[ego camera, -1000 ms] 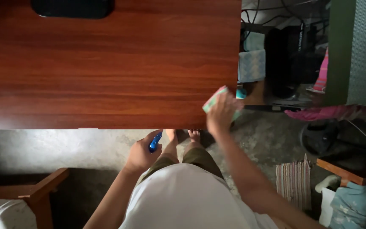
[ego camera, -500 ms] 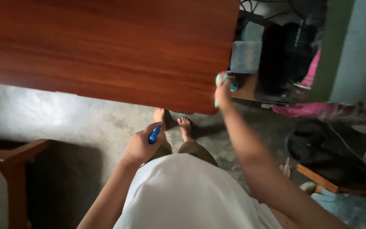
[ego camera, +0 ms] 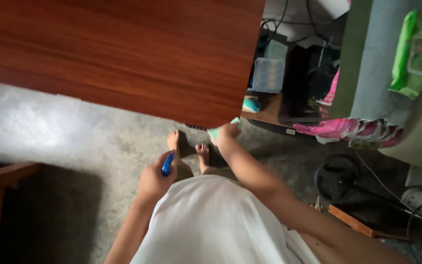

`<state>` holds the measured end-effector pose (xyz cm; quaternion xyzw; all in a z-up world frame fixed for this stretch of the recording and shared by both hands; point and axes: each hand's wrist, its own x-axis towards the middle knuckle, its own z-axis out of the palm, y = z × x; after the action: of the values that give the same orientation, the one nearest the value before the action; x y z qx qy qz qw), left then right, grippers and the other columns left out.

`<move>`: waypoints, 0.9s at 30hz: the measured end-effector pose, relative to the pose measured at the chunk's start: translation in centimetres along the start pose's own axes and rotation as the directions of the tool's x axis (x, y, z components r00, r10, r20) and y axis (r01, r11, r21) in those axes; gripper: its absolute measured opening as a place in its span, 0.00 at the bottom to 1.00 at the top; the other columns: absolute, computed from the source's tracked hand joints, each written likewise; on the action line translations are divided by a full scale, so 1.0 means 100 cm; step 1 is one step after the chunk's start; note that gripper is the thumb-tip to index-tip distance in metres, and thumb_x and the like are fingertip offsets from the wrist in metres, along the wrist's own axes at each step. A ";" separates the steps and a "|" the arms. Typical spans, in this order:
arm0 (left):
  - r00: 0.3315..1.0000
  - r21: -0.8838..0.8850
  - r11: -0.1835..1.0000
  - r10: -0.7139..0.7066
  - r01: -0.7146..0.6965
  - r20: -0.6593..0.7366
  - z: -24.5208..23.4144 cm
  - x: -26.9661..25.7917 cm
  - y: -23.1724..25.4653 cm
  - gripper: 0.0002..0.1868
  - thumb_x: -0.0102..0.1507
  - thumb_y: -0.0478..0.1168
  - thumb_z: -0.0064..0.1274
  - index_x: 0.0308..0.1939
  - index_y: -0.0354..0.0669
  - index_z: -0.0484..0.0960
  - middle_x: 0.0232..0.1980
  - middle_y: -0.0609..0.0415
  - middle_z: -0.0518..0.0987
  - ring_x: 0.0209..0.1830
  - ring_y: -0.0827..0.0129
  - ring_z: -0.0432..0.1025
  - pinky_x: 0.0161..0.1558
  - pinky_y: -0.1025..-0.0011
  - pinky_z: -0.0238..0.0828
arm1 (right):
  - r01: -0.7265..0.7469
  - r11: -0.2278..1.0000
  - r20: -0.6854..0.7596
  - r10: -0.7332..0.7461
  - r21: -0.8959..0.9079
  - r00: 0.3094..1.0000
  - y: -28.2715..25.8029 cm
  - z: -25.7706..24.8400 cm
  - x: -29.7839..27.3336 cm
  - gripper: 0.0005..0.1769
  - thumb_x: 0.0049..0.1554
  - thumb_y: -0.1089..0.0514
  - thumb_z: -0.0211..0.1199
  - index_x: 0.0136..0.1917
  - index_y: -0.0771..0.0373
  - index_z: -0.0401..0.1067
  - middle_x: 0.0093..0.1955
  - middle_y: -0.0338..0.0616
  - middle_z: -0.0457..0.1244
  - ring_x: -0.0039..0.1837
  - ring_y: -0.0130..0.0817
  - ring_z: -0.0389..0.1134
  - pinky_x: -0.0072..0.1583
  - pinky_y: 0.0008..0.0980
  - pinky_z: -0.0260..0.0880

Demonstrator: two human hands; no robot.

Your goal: Cleaning a wooden desk and a computer monitor using a spray bottle and a cloth.

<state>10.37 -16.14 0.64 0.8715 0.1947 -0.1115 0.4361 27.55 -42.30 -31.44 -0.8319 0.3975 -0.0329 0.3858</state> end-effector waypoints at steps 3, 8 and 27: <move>0.998 -0.024 0.998 0.055 -0.056 -0.033 -0.006 0.011 -0.001 0.25 0.59 0.45 0.57 0.62 0.57 0.79 0.39 0.37 0.82 0.41 0.40 0.77 0.40 0.53 0.74 | -0.107 0.994 -0.076 0.107 -0.003 0.991 -0.001 0.028 0.020 0.24 0.69 0.43 0.47 0.61 0.66 0.68 0.57 0.62 0.67 0.59 0.62 0.69 0.59 0.55 0.68; 0.995 -0.024 0.995 0.093 -0.092 0.036 -0.017 0.044 -0.011 0.28 0.56 0.43 0.57 0.62 0.55 0.78 0.41 0.38 0.83 0.42 0.42 0.78 0.42 0.54 0.76 | 0.273 0.946 0.121 -0.255 -0.174 0.959 -0.112 -0.017 0.036 0.23 0.67 0.45 0.43 0.58 0.66 0.67 0.56 0.61 0.68 0.58 0.64 0.68 0.58 0.58 0.67; 0.988 0.081 0.995 -0.073 0.062 0.135 -0.034 0.203 0.025 0.28 0.56 0.45 0.60 0.62 0.62 0.78 0.37 0.40 0.84 0.42 0.45 0.79 0.42 0.57 0.77 | 0.201 0.949 0.090 -0.184 -0.243 0.979 -0.310 0.079 0.224 0.24 0.69 0.44 0.41 0.57 0.65 0.67 0.55 0.60 0.68 0.58 0.63 0.68 0.57 0.59 0.67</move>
<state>29.80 -9.87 -2.96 0.8707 0.1892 -0.1935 0.4107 65.40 -40.87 -21.91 -0.9094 0.3024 0.0075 0.2854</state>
